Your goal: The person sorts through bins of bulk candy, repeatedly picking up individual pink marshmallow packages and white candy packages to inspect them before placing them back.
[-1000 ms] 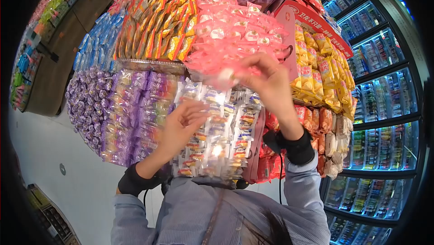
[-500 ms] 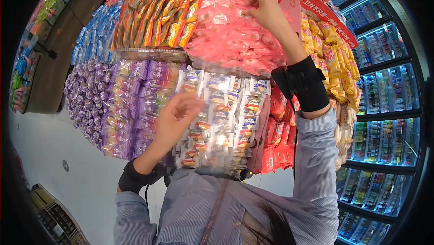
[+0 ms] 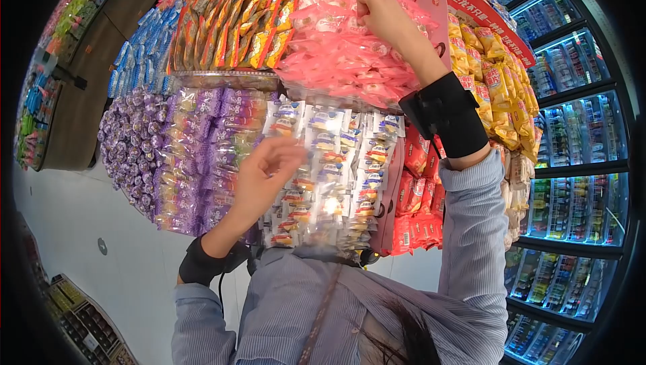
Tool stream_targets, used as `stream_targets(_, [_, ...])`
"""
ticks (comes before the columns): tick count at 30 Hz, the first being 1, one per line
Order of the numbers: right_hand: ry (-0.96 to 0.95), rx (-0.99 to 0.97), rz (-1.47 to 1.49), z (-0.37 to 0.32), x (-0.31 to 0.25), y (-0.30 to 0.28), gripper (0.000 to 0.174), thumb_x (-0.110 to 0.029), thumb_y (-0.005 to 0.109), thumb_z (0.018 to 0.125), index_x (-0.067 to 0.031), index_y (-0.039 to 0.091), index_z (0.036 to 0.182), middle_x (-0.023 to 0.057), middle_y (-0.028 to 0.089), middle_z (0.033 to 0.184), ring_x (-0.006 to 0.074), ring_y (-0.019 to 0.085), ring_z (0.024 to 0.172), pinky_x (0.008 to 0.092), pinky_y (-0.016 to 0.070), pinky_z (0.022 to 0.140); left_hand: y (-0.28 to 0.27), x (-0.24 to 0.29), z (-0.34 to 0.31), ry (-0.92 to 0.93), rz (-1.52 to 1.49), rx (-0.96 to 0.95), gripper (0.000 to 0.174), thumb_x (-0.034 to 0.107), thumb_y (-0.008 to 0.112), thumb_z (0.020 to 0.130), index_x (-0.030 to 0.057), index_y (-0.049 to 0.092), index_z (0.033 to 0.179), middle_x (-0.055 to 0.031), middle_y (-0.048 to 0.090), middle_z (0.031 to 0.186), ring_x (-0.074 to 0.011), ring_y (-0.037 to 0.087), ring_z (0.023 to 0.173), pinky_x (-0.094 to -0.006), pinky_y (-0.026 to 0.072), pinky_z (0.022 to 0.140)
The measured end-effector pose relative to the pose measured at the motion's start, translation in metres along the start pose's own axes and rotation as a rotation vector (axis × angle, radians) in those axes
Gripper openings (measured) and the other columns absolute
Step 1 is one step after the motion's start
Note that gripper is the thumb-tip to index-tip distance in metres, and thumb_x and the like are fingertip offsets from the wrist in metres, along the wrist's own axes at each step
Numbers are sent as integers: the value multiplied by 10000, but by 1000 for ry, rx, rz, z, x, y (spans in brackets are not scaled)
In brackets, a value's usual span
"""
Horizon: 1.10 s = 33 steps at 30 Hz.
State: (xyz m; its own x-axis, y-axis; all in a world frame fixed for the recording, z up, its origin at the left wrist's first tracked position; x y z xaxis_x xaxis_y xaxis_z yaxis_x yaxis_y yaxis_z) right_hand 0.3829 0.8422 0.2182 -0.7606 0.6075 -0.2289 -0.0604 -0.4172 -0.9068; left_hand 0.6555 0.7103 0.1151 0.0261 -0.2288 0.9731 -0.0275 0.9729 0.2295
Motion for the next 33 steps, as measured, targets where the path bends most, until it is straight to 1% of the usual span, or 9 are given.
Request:
stream_targets(7, [11,-114,-116,-2,-6,4,105,-1,591,640,16,499,687,133,573,661,243,596,681,338,445,584,3,2,0,-9,11,-15,254,33,552,830,10,493,1076,-81,614,968,-122,581,917,-238,452,788])
stream_targets(10, [97,-163,24,-1,1,-1,114,-22,603,653,5,550,751,122,604,714,224,614,731,330,469,626,4,5,0,-12,26,-21,255,39,553,831,10,493,1077,-81,615,966,-119,581,914,-239,451,788])
stream_targets(13, [28,4,-12,-9,-4,-18,153,-29,600,670,-7,580,820,102,624,763,208,618,758,318,480,650,6,7,0,-4,24,-19,257,42,554,832,11,493,1079,-80,616,965,-118,582,908,-241,451,789])
stream_targets(19, [89,105,80,-21,-10,-40,205,-51,603,706,-14,590,907,83,634,852,185,615,785,297,481,673,10,7,0,7,44,-30,258,22,550,828,5,482,1076,-91,611,966,-139,587,898,-254,455,792])
stream_targets(22, [85,168,218,-39,-26,-55,202,-58,604,731,-26,589,930,56,634,885,144,606,804,293,474,693,11,10,1,27,46,-39,254,-2,538,827,-1,466,1070,-103,604,958,-164,588,895,-266,454,793])
stream_targets(25, [173,253,426,-79,-60,-67,185,-56,583,741,-27,592,924,89,623,906,163,596,798,289,470,690,6,22,12,92,101,-26,256,-2,549,821,-5,472,1065,-103,602,959,-164,587,896,-268,456,798])
stream_targets(27, [236,243,731,-105,-72,-56,182,-30,565,779,-26,572,961,52,612,921,121,581,836,258,476,684,-2,53,32,138,162,2,252,-1,559,817,-7,482,1057,-102,601,960,-161,586,900,-267,458,798])
stream_targets(30, [315,168,1127,-132,-82,-35,189,-19,547,810,-24,545,998,40,592,948,108,563,864,237,482,686,-8,112,84,355,364,53,231,22,560,823,-11,504,1045,-95,605,950,-154,587,896,-256,461,799])
stream_targets(33, [395,103,1234,-139,-87,-20,189,-19,537,825,-24,531,1014,47,586,955,112,559,868,232,487,689,-17,152,164,553,664,24,205,95,574,826,-14,548,998,-87,620,923,-151,596,881,-249,463,781])
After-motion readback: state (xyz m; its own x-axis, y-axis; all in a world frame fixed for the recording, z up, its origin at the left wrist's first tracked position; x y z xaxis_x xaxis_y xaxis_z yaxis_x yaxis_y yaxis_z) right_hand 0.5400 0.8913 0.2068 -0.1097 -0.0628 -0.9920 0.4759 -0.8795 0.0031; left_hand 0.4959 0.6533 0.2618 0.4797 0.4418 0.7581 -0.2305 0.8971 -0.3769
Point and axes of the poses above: each hand's wrist, its own z-axis towards the middle knuckle, its own y-axis out of the palm, x = y × z, the point moved 3 cm from there along z, towards the middle knuckle
